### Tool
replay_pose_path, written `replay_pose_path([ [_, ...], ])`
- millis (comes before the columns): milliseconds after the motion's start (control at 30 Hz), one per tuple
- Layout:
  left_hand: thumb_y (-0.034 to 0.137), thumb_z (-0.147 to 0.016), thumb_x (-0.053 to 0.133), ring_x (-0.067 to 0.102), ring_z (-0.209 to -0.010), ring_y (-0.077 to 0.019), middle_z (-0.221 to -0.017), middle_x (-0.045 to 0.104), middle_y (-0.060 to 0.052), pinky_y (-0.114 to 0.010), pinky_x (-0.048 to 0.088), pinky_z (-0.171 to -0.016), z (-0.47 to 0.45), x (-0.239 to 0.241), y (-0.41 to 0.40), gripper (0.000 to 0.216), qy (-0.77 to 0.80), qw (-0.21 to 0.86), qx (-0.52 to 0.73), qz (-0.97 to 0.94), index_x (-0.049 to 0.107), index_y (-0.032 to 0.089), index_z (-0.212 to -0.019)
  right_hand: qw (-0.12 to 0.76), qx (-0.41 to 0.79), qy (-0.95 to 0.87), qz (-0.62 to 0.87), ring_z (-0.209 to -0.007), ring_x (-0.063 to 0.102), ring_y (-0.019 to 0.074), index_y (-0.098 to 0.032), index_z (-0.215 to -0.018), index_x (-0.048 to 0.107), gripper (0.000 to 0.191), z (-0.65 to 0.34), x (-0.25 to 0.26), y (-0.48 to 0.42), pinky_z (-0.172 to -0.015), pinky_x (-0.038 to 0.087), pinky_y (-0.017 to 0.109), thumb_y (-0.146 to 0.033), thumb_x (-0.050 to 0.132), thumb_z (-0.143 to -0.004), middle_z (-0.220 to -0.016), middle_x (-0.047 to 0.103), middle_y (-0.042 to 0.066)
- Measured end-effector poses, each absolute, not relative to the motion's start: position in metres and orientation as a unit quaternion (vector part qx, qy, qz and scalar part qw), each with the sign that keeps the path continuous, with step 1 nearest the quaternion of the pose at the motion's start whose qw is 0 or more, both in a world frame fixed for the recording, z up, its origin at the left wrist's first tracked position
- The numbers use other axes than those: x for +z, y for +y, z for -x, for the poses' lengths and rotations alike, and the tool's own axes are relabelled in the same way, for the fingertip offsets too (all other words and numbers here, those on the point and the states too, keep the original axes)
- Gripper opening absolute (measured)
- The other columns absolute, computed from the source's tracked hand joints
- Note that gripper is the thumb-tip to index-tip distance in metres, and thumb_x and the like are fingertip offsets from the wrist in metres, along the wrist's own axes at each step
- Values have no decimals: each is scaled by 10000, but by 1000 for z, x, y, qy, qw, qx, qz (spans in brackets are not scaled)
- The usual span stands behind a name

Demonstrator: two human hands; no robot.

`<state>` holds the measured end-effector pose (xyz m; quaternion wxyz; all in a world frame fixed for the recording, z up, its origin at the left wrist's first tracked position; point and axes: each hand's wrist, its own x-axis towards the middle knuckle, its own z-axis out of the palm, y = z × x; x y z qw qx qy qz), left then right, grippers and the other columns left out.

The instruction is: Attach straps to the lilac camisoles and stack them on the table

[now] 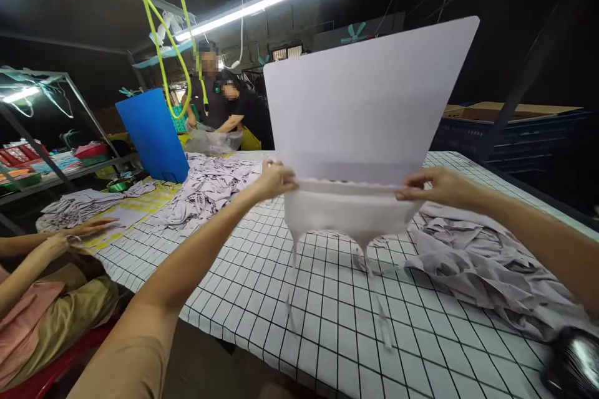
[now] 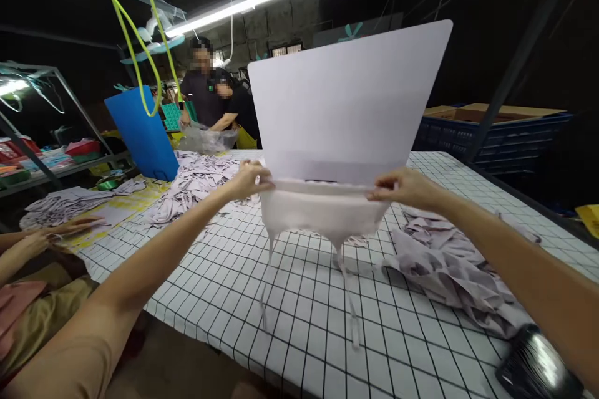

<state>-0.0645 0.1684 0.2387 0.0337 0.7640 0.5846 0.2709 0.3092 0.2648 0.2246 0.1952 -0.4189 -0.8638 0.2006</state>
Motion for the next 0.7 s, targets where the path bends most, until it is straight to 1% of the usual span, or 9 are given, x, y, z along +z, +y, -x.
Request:
replay_pose_path([
  [67,172,-735,764,505,-973,-241,-809,621,-42,-484,258,-1055,64,255,172,85,576,26,315,-754,684,152,-750,220,194,-857,423,-651,447,144,-182,-654,664,494,-308,242,261,-643,315,339,-669,741,-680,-629,541,14],
  [133,175,-691,810,493,-921,-199,-893,600,-35,-381,363,-932,68,269,171,138,535,51,392,-746,695,156,-765,252,206,-850,414,-696,462,140,-177,-680,674,480,-309,258,254,-668,330,334,-645,777,-660,-673,561,14],
  [200,217,-725,796,480,-777,-145,-913,586,-17,-315,393,-761,75,277,167,122,519,97,411,-743,704,170,-790,271,237,-845,395,-756,505,152,-183,-705,688,458,-312,269,246,-701,372,334,-624,802,-654,-744,604,25],
  [267,291,-779,776,452,-639,-106,-803,575,12,-277,362,-633,82,275,165,133,516,167,414,-731,701,187,-812,266,279,-839,383,-775,536,160,-198,-725,696,435,-315,271,242,-715,412,338,-618,798,-676,-777,627,30],
  [367,296,-820,755,426,-515,-74,-613,517,50,-245,334,-544,87,253,168,182,525,267,417,-693,642,173,-747,239,327,-827,390,-733,546,158,-211,-749,704,416,-317,256,245,-683,439,338,-614,790,-696,-756,626,27],
  [433,249,-833,736,514,-527,-90,-592,558,40,-260,412,-557,85,230,176,171,533,310,420,-665,623,152,-748,215,334,-823,405,-690,529,150,-208,-738,697,417,-314,240,252,-648,432,331,-604,809,-670,-721,610,19],
  [533,228,-827,735,682,-689,-163,-676,668,-18,-369,559,-727,77,204,188,153,540,349,432,-632,627,126,-793,214,314,-819,430,-634,484,137,-201,-675,658,415,-310,219,262,-619,410,326,-582,821,-644,-645,566,-1],
  [600,250,-806,757,721,-789,-195,-713,700,-30,-437,575,-851,72,198,187,180,531,355,457,-619,626,129,-790,264,294,-810,434,-643,491,144,-203,-658,639,394,-310,214,262,-632,421,333,-558,812,-655,-643,570,-1],
  [700,295,-754,807,726,-875,-210,-773,736,-26,-472,554,-961,68,197,167,213,505,338,499,-617,664,144,-797,352,246,-800,419,-716,546,172,-216,-712,671,311,-316,211,240,-700,471,358,-503,788,-709,-728,635,21],
])
